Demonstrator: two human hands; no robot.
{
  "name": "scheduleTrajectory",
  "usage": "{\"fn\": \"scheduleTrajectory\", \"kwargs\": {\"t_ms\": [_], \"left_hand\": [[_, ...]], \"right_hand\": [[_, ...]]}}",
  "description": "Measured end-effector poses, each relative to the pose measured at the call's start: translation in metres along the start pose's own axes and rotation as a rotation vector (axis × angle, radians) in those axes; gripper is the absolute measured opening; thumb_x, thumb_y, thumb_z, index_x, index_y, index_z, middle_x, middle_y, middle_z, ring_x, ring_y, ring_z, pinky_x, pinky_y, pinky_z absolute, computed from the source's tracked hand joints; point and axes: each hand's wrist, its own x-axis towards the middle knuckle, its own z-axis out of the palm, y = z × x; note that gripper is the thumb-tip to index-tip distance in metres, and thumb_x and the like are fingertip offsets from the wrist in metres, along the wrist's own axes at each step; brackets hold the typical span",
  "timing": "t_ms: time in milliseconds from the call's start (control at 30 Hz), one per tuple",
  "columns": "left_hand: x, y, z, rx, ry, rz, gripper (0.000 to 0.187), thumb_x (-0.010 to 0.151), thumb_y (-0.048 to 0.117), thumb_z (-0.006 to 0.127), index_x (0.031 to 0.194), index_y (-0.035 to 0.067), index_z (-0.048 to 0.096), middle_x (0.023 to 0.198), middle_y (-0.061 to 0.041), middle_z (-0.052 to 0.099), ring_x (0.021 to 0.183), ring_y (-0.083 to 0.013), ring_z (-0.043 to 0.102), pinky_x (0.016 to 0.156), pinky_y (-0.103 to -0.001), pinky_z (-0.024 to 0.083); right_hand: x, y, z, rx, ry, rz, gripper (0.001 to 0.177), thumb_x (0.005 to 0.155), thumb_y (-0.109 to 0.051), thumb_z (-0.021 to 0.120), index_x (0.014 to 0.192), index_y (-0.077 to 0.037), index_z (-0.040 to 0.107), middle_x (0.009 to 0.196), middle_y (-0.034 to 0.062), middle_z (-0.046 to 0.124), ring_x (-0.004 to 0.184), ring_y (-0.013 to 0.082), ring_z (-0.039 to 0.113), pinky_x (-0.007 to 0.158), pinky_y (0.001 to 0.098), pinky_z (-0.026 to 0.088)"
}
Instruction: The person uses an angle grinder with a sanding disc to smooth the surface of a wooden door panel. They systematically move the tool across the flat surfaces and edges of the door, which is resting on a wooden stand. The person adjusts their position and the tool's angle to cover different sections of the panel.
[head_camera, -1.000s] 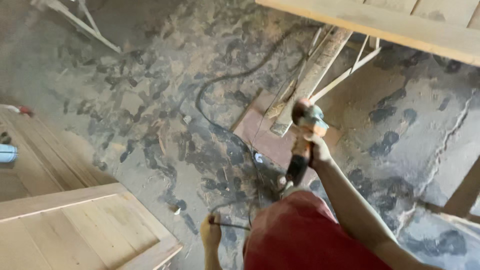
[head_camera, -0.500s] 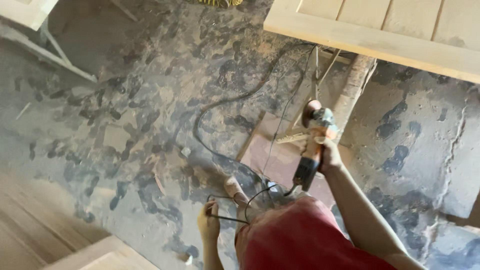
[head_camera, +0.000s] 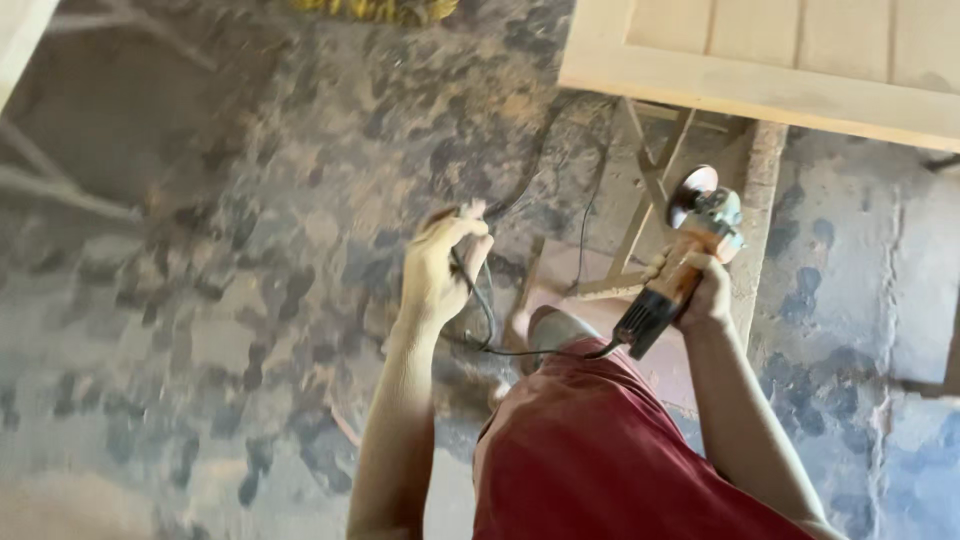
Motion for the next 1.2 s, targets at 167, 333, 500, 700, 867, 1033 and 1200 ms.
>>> {"fn": "scheduleTrajectory", "kwargs": {"t_ms": [167, 333, 500, 700, 867, 1033, 1200], "left_hand": [[0.075, -0.031, -0.002, -0.074, 0.019, 0.199, 0.015, 0.09, 0.005, 0.073, 0.105, 0.005, 0.07, 0.129, -0.015, 0.072, 0.125, -0.0322, 0.066, 0.109, -0.042, 0.052], [0.128, -0.18, 0.072, -0.06, -0.353, -0.298, 0.031, 0.091, 0.014, 0.068, 0.121, 0.008, 0.065, 0.124, -0.019, 0.07, 0.114, -0.0365, 0.067, 0.097, -0.045, 0.052], [0.173, -0.284, 0.137, 0.171, -0.796, -0.439, 0.047, 0.091, 0.023, 0.063, 0.137, 0.012, 0.059, 0.119, -0.022, 0.069, 0.104, -0.0409, 0.067, 0.085, -0.048, 0.052], [0.289, -0.3, 0.179, 0.142, -0.966, -0.386, 0.059, 0.097, 0.034, 0.062, 0.151, 0.015, 0.047, 0.131, -0.02, 0.067, 0.118, -0.0391, 0.067, 0.098, -0.045, 0.053], [0.341, -0.296, 0.235, -0.295, -1.325, -0.331, 0.065, 0.096, 0.036, 0.062, 0.153, 0.015, 0.042, 0.133, -0.015, 0.066, 0.111, -0.0311, 0.071, 0.1, -0.041, 0.051], [0.365, -0.339, 0.297, -0.408, -1.549, -0.167, 0.063, 0.09, 0.025, 0.076, 0.145, 0.009, 0.05, 0.118, -0.018, 0.072, 0.104, -0.0256, 0.07, 0.092, -0.037, 0.056], [0.43, -0.394, 0.316, -0.678, -1.795, -0.254, 0.049, 0.09, 0.019, 0.072, 0.136, 0.009, 0.058, 0.108, -0.009, 0.073, 0.089, -0.0153, 0.067, 0.076, -0.032, 0.058]], "right_hand": [[0.061, 0.023, 0.009, 0.072, 0.004, 0.005, 0.047, 0.082, -0.028, 0.064, 0.114, 0.006, 0.058, 0.097, 0.0199, 0.065, 0.091, 0.0339, 0.067, 0.085, 0.0445, 0.058], [0.166, 0.035, 0.025, 0.154, 0.124, -0.065, 0.041, 0.081, -0.024, 0.063, 0.113, 0.001, 0.057, 0.098, 0.0176, 0.065, 0.09, 0.0322, 0.067, 0.086, 0.0445, 0.058], [0.276, 0.015, 0.062, 0.19, 0.249, -0.094, 0.043, 0.082, -0.024, 0.062, 0.119, -0.003, 0.059, 0.094, 0.0173, 0.065, 0.085, 0.0309, 0.066, 0.08, 0.0423, 0.057], [0.357, -0.023, 0.088, 0.242, 0.169, -0.16, 0.04, 0.084, -0.023, 0.063, 0.111, 0.005, 0.059, 0.095, 0.0195, 0.065, 0.086, 0.0326, 0.068, 0.081, 0.0427, 0.058], [0.39, -0.04, 0.105, 0.276, 0.255, -0.258, 0.038, 0.083, -0.02, 0.064, 0.113, 0.002, 0.06, 0.098, 0.0168, 0.065, 0.088, 0.0319, 0.067, 0.084, 0.0435, 0.058], [0.412, -0.047, 0.126, 0.26, 0.362, -0.373, 0.039, 0.083, -0.018, 0.064, 0.116, 0.001, 0.059, 0.1, 0.0171, 0.064, 0.093, 0.0321, 0.065, 0.086, 0.0426, 0.056], [0.447, -0.033, 0.162, 0.434, 0.51, -0.592, 0.04, 0.083, -0.018, 0.064, 0.119, -0.001, 0.059, 0.1, 0.0163, 0.063, 0.093, 0.0311, 0.062, 0.088, 0.0434, 0.056]]}}
